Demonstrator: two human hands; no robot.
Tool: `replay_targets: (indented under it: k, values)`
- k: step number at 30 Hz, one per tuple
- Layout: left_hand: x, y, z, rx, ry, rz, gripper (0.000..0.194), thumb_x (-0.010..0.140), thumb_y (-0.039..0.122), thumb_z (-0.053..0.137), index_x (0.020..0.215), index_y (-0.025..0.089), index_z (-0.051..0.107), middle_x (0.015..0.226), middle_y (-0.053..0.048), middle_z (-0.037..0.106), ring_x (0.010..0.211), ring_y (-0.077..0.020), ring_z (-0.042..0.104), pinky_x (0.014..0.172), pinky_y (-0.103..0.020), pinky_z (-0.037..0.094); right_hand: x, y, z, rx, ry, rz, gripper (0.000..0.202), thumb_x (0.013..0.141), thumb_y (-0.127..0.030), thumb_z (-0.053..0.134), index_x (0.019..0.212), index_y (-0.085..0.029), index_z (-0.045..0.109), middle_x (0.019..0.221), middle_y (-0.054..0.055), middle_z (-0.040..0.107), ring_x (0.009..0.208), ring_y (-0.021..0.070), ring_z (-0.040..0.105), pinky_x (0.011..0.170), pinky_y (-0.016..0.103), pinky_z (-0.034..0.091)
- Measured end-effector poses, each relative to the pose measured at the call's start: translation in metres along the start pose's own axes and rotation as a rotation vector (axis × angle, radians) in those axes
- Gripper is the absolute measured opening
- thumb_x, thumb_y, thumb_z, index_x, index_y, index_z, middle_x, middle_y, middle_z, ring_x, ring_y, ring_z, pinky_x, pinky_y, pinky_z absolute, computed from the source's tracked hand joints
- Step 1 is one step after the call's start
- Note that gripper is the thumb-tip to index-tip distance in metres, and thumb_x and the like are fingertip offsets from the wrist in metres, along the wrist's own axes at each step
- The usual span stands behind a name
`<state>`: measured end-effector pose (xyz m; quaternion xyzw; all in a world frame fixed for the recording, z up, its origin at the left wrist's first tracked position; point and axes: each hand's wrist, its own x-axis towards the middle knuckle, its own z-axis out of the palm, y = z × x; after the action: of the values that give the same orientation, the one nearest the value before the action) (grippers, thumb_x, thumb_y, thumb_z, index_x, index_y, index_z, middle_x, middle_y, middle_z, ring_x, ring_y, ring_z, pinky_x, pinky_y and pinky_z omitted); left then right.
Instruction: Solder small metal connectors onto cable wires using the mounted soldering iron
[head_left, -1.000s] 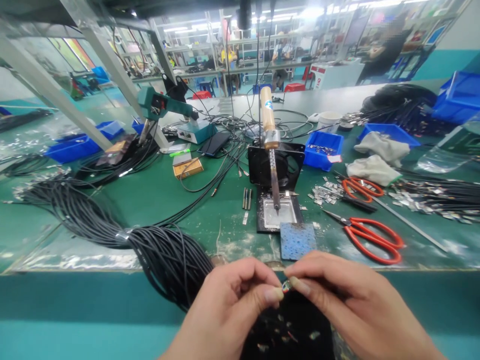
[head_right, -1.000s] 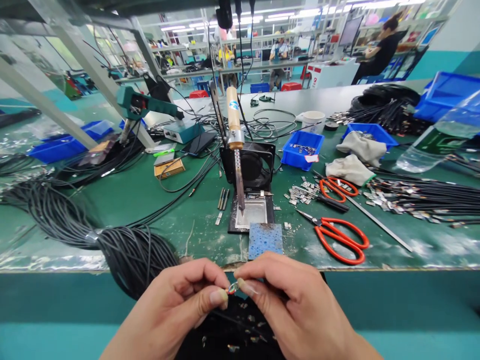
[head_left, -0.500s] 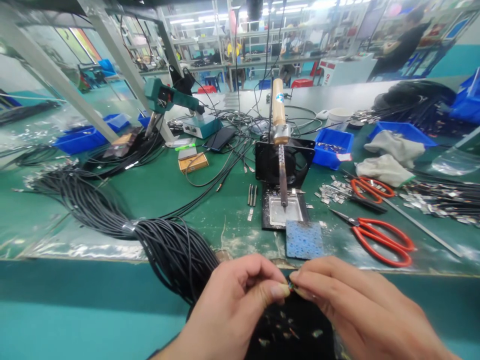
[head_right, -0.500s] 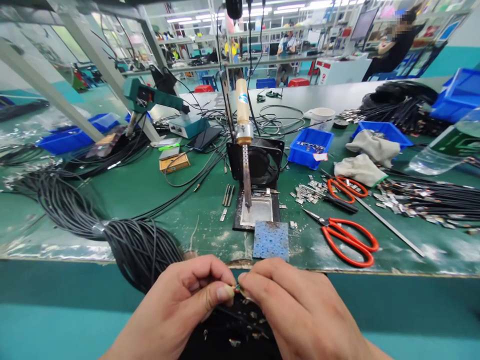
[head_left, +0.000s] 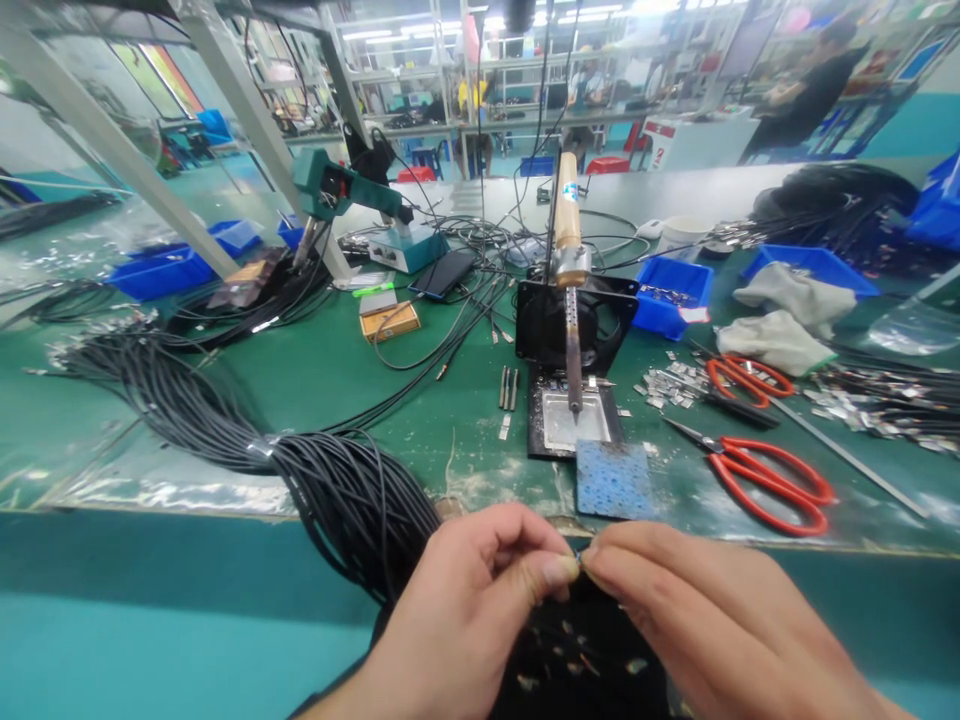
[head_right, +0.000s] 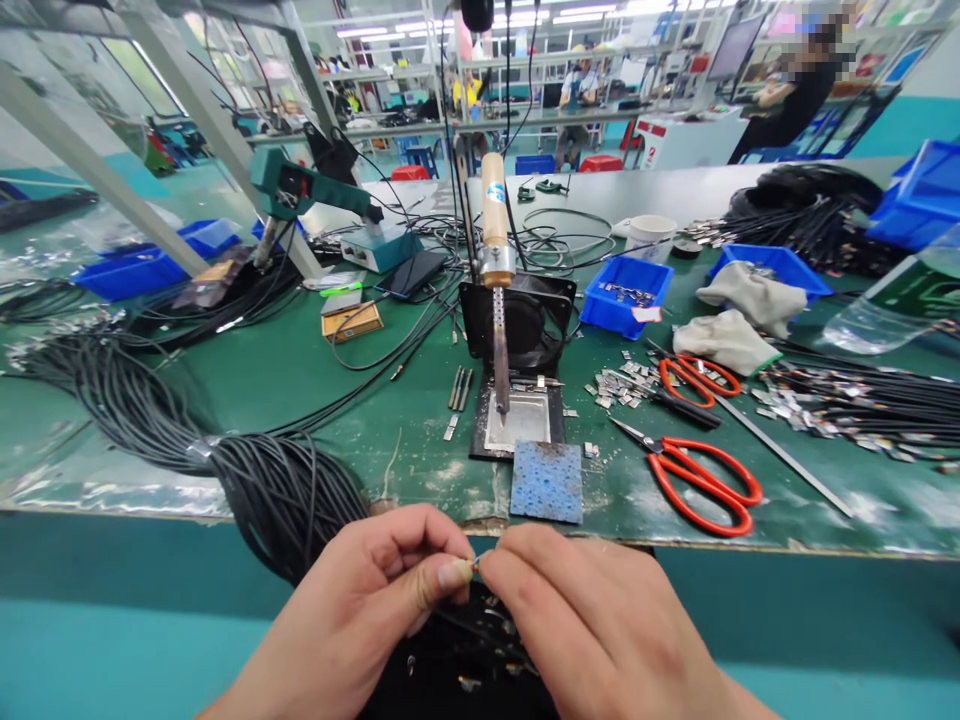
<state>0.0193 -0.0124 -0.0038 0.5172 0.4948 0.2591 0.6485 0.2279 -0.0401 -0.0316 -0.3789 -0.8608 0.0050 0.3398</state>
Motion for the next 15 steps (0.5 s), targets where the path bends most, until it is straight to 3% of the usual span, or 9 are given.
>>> replay_targets:
  k: [4, 7, 12, 15]
  values:
    - [0.002, -0.002, 0.0, -0.011, 0.01, 0.007, 0.016, 0.094, 0.029, 0.066, 0.083, 0.018, 0.069, 0.073, 0.003, 0.062, 0.065, -0.012, 0.046, 0.063, -0.025, 0.038, 0.003, -0.001, 0.005, -0.073, 0.086, -0.055, 0.038, 0.104, -0.016, 0.033, 0.12, -0.019, 0.067, 0.099, 0.011, 0.082, 0.079, 0.024, 0.078, 0.061, 0.034, 0.06]
    - [0.003, -0.003, -0.002, 0.002, 0.008, 0.011, 0.017, 0.094, 0.03, 0.067, 0.083, 0.018, 0.069, 0.073, 0.003, 0.063, 0.066, -0.0119, 0.047, 0.065, -0.025, 0.039, 0.006, 0.0, 0.004, 0.031, 0.057, -0.009, 0.035, 0.106, -0.019, 0.032, 0.115, -0.019, 0.067, 0.097, 0.009, 0.081, 0.079, 0.0208, 0.078, 0.059, 0.03, 0.058]
    - [0.001, -0.003, -0.006, 0.022, -0.004, 0.014, 0.018, 0.094, 0.032, 0.068, 0.083, 0.018, 0.07, 0.074, 0.002, 0.065, 0.066, -0.0125, 0.05, 0.066, -0.025, 0.041, 0.011, 0.003, -0.004, 0.291, 0.023, 0.389, 0.016, 0.1, -0.02, 0.056, 0.104, -0.025, 0.071, 0.095, 0.001, 0.078, 0.08, 0.0142, 0.075, 0.067, 0.021, 0.059]
    - [0.0, -0.003, -0.006, 0.013, -0.02, 0.006, 0.017, 0.094, 0.032, 0.069, 0.084, 0.018, 0.07, 0.074, 0.001, 0.066, 0.067, -0.013, 0.052, 0.067, -0.025, 0.041, 0.015, 0.003, -0.005, 0.586, -0.132, 0.692, 0.019, 0.1, -0.035, 0.058, 0.096, -0.026, 0.074, 0.083, -0.002, 0.077, 0.074, 0.0145, 0.073, 0.064, 0.022, 0.058]
